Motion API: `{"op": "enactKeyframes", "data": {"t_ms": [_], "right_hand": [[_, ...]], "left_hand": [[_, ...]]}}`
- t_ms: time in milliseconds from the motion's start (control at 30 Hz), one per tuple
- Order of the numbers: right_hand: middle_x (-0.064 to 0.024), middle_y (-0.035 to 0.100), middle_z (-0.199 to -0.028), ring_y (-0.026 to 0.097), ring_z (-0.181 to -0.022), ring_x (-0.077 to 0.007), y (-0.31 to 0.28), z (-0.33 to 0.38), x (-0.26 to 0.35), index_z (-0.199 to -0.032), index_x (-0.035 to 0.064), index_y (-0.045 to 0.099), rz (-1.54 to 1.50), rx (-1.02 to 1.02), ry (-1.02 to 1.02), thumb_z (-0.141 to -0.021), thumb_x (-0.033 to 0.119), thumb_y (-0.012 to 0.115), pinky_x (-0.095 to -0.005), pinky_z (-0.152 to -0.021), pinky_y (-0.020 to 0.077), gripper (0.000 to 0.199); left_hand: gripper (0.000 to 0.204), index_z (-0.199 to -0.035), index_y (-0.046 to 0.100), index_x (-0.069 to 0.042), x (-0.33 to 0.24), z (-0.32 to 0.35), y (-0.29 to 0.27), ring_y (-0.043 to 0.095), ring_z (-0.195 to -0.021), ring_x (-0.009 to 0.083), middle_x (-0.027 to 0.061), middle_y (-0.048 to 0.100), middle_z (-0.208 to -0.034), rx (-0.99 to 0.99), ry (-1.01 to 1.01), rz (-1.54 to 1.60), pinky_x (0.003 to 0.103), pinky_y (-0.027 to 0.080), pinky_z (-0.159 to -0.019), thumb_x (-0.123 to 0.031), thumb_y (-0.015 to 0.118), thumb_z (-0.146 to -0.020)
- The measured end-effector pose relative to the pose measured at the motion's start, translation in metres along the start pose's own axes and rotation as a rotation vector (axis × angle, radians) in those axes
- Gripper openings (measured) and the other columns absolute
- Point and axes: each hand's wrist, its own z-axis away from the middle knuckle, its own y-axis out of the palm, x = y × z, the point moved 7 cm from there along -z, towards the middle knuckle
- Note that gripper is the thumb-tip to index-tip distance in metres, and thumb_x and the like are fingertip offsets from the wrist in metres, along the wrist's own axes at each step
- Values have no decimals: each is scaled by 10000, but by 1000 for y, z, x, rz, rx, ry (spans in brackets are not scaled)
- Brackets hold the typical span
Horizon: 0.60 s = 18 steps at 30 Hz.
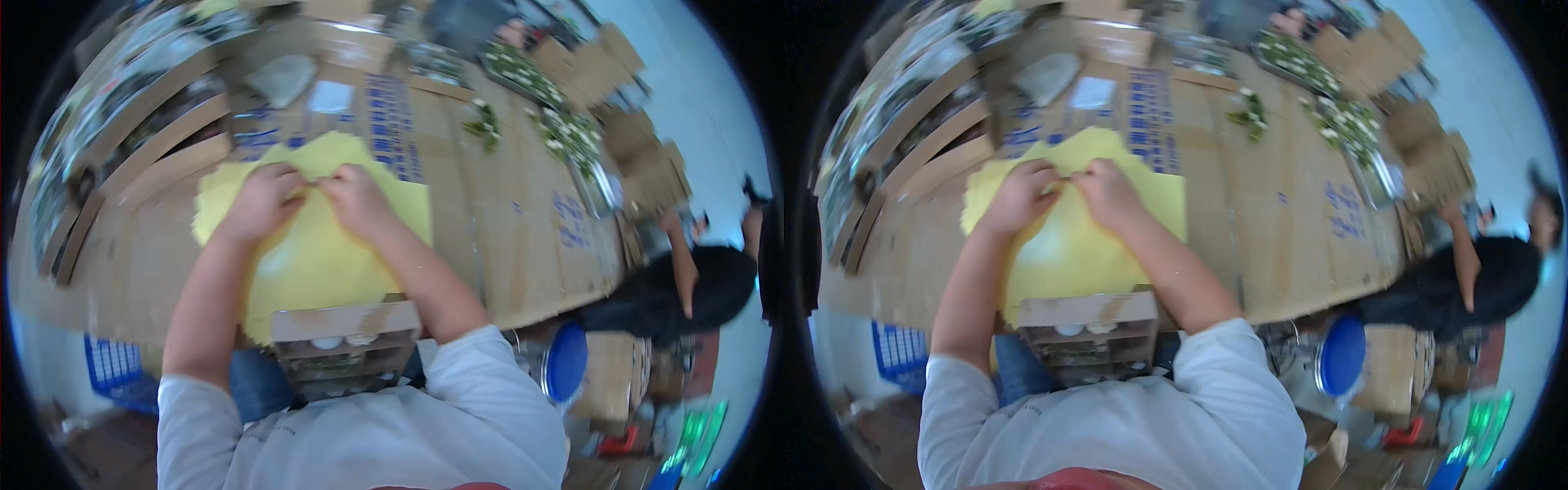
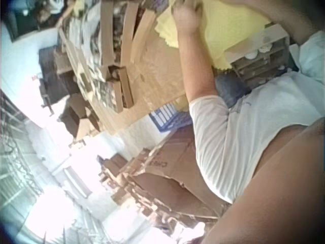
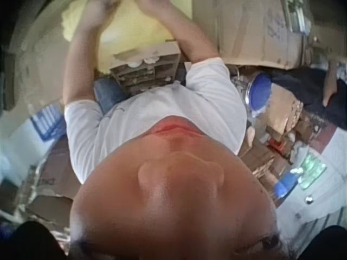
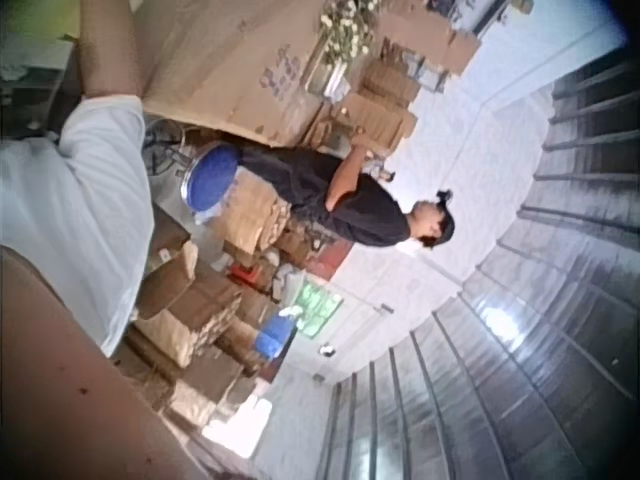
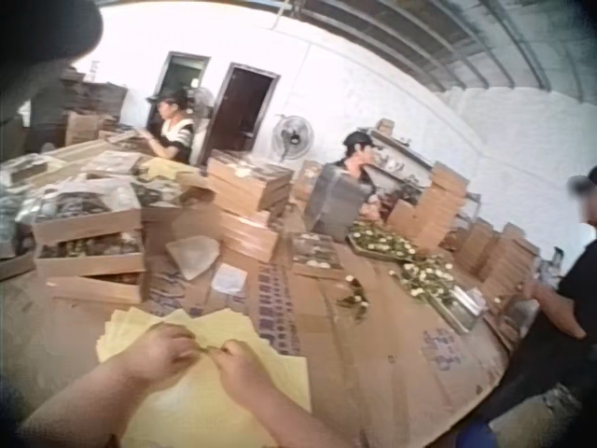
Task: Packing decorative items and tissue paper into partitioned gift boxes in a workshop environment.
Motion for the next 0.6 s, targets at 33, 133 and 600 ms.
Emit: {"op": "enactKeyframes", "data": {"t_ms": [33,133,600], "right_hand": [[-137,577,-838,559,-849,-307,2,-2,3,-925,78,697,-22,-12,0,-834,160,581,-405,-754,463,169],[-129,578,-853,555,-862,-301,1,-1,3,-941,73,698,5,-48,22,-838,150,580,-397,-758,471,174],[-93,556,-896,550,-882,-280,1,0,12,-1003,69,681,90,-7,-35,-792,133,650,-389,-760,470,223]], "left_hand": [[188,-875,602,-35,0,4,-4,582,-894,351,152,605,-979,-13,-39,-11,410,482,-782,-36,691,-710],[205,-911,617,-26,-5,4,-5,584,-926,354,156,605,-1007,31,-54,10,401,479,-799,-23,687,-719],[445,-1230,557,-73,45,10,-28,529,-1083,375,181,558,-1184,-102,-357,-299,459,429,-913,-207,639,-814]]}}
